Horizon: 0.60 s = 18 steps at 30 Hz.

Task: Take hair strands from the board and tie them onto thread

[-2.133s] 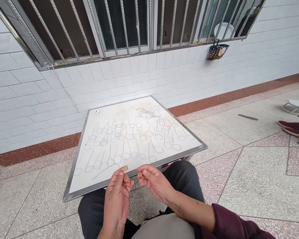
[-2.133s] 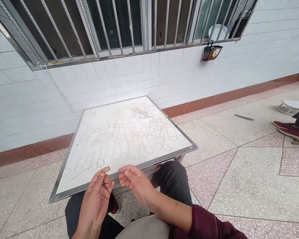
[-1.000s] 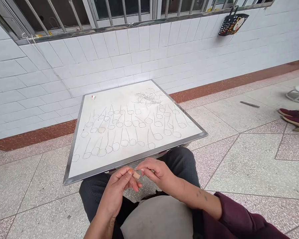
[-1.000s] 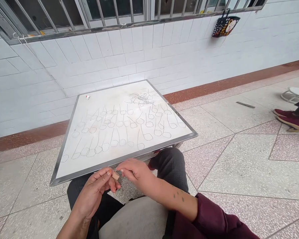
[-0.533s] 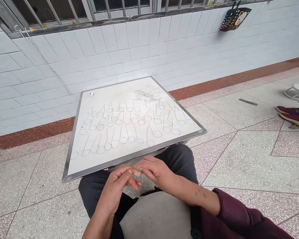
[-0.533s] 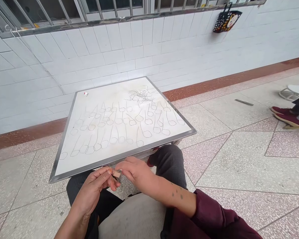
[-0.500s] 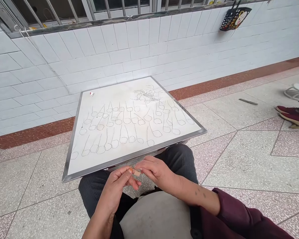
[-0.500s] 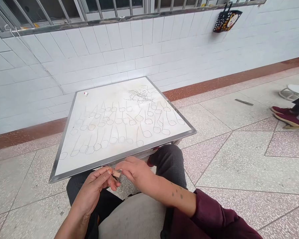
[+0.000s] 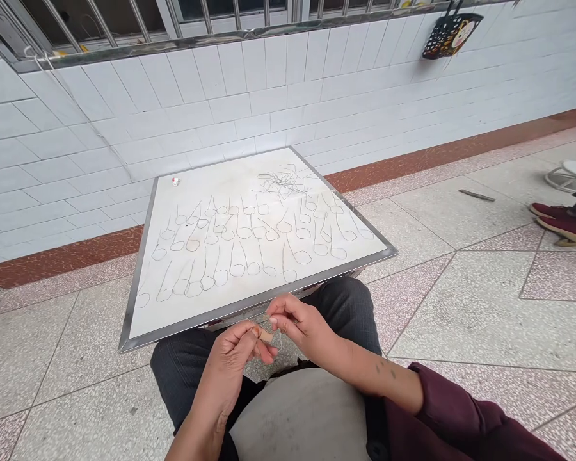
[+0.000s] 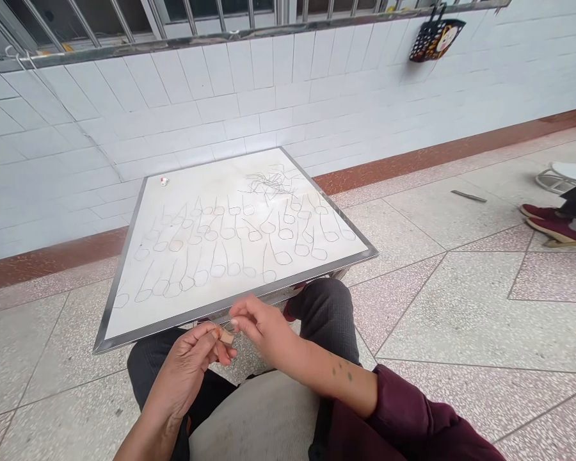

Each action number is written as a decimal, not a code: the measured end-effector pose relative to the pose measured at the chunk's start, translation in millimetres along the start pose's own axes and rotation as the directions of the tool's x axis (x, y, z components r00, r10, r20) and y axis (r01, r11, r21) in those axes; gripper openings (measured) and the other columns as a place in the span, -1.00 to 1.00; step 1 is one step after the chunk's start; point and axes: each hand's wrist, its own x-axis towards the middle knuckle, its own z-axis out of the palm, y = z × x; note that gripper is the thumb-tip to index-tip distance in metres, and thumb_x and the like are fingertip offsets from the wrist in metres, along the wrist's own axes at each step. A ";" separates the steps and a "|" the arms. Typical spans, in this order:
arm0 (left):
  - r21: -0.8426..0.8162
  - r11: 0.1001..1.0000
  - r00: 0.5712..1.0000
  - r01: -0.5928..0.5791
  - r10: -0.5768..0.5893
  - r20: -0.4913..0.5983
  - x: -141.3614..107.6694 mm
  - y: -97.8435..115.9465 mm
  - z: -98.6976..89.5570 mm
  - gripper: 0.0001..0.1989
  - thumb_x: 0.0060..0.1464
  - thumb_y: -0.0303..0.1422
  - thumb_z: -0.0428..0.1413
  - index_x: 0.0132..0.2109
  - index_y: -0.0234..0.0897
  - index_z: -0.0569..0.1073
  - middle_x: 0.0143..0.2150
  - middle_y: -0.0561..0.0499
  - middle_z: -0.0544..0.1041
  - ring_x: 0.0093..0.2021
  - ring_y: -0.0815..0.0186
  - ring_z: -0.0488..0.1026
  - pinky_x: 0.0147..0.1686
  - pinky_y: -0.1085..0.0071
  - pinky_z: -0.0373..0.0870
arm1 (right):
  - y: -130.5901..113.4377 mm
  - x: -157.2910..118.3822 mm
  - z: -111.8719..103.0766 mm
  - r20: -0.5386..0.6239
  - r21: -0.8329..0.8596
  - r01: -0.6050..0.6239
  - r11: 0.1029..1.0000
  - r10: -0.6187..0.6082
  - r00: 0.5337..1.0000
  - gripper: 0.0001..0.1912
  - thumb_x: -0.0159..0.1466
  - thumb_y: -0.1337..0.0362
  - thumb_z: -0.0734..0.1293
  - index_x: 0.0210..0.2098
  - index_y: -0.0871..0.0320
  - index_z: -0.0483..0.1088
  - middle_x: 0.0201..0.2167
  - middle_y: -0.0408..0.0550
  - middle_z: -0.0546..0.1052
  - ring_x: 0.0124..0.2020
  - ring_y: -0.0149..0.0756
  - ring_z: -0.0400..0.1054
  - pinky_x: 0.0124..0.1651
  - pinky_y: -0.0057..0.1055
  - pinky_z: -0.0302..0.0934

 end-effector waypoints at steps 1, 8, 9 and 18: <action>-0.040 0.999 1.000 -0.003 0.003 -0.006 -0.1 -1.7 1.8 -0.69 0.08 -0.10 0.20 -0.43 -0.24 0.55 -0.58 -0.02 0.52 -0.39 0.16 0.51 -0.22 0.29 0.36 | -0.2 0.1 0.4 -0.005 0.057 -0.028 0.998 0.029 1.000 -0.91 0.38 0.20 0.25 -0.20 0.05 0.36 -0.43 -0.18 0.47 -0.41 -0.36 0.33 -0.32 -0.39 0.17; -0.111 0.991 0.989 -0.082 0.067 -0.130 -0.4 -5.3 8.5 -0.72 0.05 -0.14 0.23 -0.44 -0.27 0.55 -0.55 0.01 0.48 -0.43 0.24 0.43 -0.28 0.35 0.33 | 0.8 1.3 0.2 0.075 0.383 -0.136 0.914 0.116 0.990 -0.77 0.33 0.04 0.31 -0.16 0.05 0.34 -0.43 -0.20 0.40 -0.45 -0.40 0.25 -0.33 -0.40 0.18; -0.095 0.990 0.987 -0.100 0.086 -0.136 -0.3 -5.3 8.3 -0.71 0.07 -0.15 0.22 -0.45 -0.27 0.55 -0.53 -0.01 0.50 -0.43 0.25 0.41 -0.29 0.35 0.33 | 1.0 1.3 0.0 0.097 0.389 -0.143 0.910 0.114 0.989 -0.77 0.31 0.06 0.34 -0.16 0.05 0.35 -0.43 -0.21 0.40 -0.44 -0.40 0.25 -0.33 -0.40 0.18; 0.186 0.976 0.990 -0.116 0.129 -0.057 -3.5 -10.2 4.0 -0.69 0.23 -0.23 0.05 -0.44 -0.20 0.51 -0.54 0.02 0.50 -0.37 0.19 0.49 -0.22 0.34 0.34 | 1.6 4.3 2.5 -0.010 -0.040 0.112 0.993 -0.113 0.994 -0.89 0.31 0.25 0.34 -0.35 0.04 0.50 -0.45 -0.13 0.46 -0.35 -0.30 0.32 -0.26 -0.34 0.20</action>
